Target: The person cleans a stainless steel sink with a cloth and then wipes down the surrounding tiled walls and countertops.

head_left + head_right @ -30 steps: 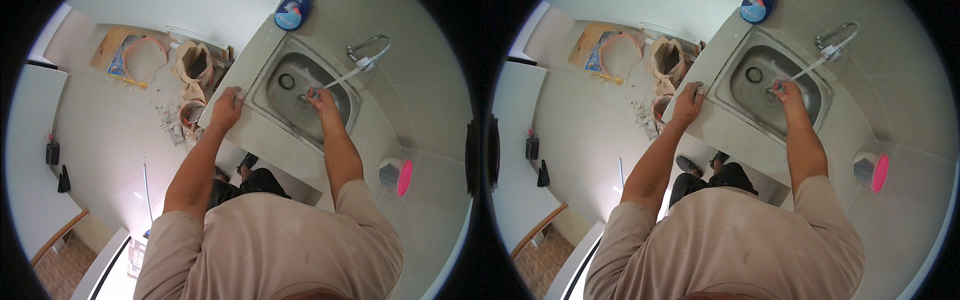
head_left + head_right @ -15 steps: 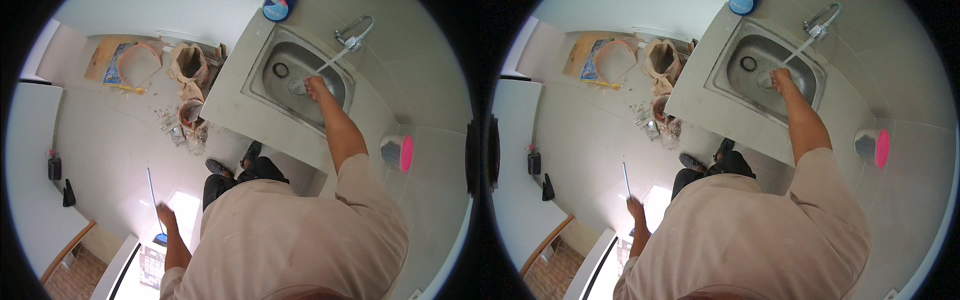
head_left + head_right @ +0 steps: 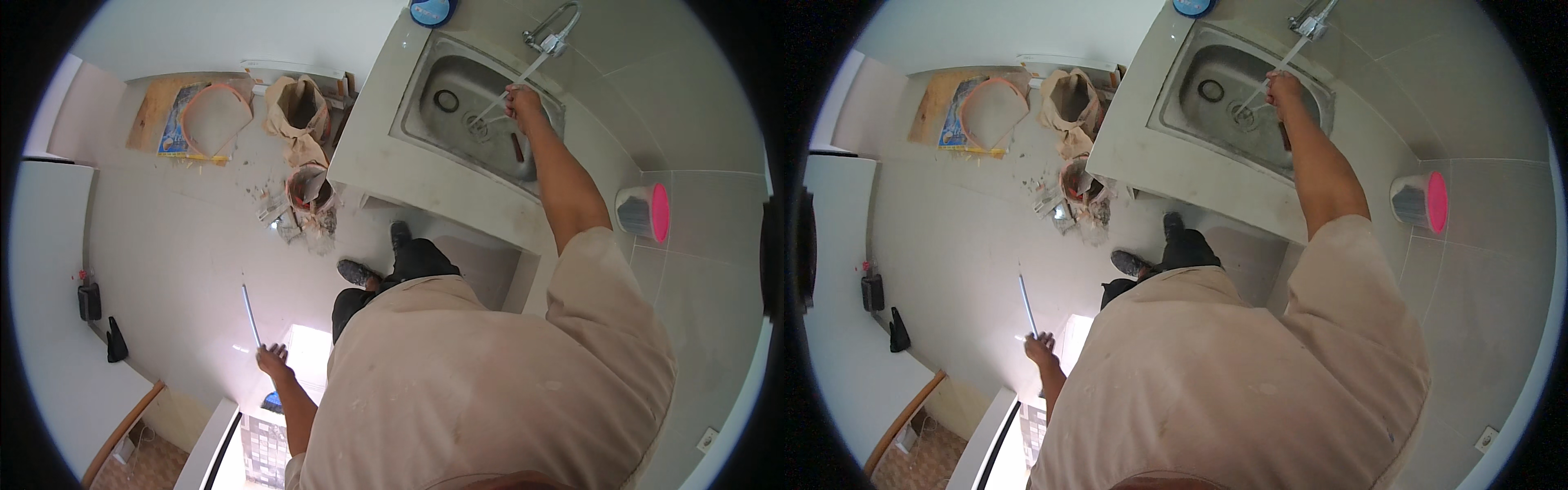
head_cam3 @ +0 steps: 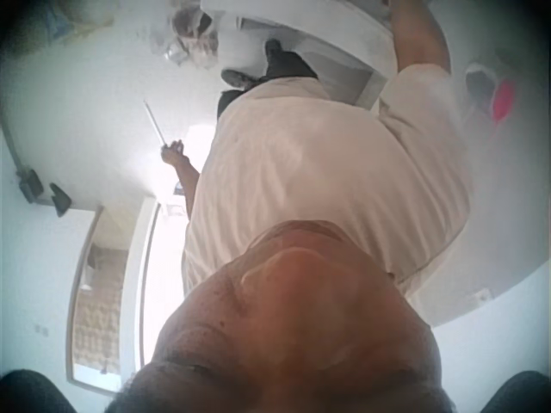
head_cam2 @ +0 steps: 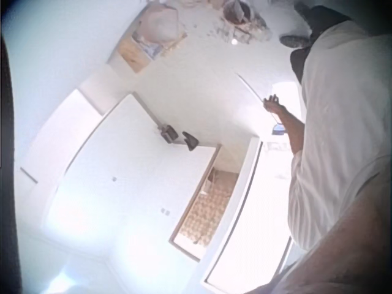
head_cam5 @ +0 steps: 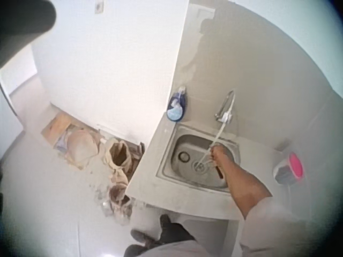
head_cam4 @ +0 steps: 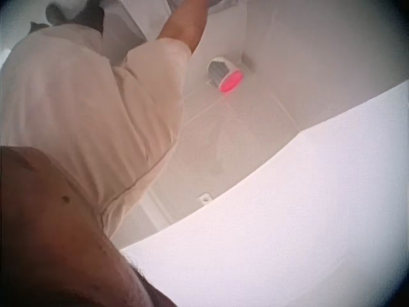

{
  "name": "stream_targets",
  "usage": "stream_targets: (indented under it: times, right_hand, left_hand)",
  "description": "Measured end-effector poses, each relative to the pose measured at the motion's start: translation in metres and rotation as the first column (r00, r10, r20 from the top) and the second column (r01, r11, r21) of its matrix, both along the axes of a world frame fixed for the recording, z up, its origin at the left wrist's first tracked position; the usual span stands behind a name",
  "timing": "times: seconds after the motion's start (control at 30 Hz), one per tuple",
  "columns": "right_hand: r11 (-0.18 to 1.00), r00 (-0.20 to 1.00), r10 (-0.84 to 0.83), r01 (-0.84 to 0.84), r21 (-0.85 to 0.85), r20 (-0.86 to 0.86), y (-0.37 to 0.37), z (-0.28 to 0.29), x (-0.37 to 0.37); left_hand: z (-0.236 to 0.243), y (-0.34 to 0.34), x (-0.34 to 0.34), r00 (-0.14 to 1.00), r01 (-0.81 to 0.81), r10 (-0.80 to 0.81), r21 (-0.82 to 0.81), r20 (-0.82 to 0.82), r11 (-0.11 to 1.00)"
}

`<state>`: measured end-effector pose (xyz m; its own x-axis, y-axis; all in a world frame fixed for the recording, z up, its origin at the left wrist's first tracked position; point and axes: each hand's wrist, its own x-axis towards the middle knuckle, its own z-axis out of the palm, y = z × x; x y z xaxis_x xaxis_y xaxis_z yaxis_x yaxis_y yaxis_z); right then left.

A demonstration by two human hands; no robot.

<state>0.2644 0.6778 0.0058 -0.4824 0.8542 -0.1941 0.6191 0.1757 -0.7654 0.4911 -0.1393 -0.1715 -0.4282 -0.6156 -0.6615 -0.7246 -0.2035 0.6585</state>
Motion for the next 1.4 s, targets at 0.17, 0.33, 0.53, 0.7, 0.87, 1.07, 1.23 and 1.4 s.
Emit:
stream_targets:
  times: [0.17, 0.33, 0.53, 0.7, 0.87, 1.07, 1.23, 1.4]
  right_hand:
    - [0.604, 0.846, -0.401, -0.044, -0.796, -0.351, 0.046, -0.010, -0.004]
    - [0.431, 0.659, -0.623, -0.162, -0.888, -0.423, 0.048, -0.041, -0.026]
    - [0.396, 0.586, -0.655, -0.273, -0.877, -0.478, 0.034, -0.074, -0.031]
    - [0.415, 0.710, -0.510, -0.291, -0.862, -0.485, 0.025, -0.096, -0.037]
    - [0.584, 0.938, -0.277, -0.008, -0.812, -0.209, 0.033, -0.114, -0.019]
    - [0.503, 0.870, -0.426, 0.001, -0.864, -0.247, 0.064, -0.137, -0.013]
    - [0.485, 0.871, -0.422, -0.016, -0.874, -0.250, 0.036, -0.134, -0.012]
    - [0.629, 0.989, -0.003, -0.113, -0.769, -0.147, 0.058, -0.135, 0.013]
  left_hand:
    - [0.053, 0.030, -0.063, 0.969, 0.194, -0.200, -0.054, -0.144, 0.980]
    - [0.056, 0.026, -0.029, 0.986, 0.143, -0.149, -0.074, -0.075, 0.987]
    - [0.014, 0.027, 0.071, 0.968, 0.124, -0.139, 0.085, 0.207, 0.989]
    - [-0.023, -0.011, 0.114, 0.908, 0.332, -0.328, 0.029, 0.259, 0.943]
    - [-0.010, 0.026, 0.083, 0.944, 0.254, -0.257, 0.042, 0.205, 0.966]
    - [0.069, 0.109, -0.003, 0.973, 0.188, -0.188, 0.013, 0.134, 0.982]
    - [0.078, 0.107, -0.011, 0.979, 0.154, -0.155, 0.012, 0.130, 0.988]
    - [0.068, 0.114, -0.018, 0.960, 0.208, -0.209, 0.025, 0.185, 0.978]
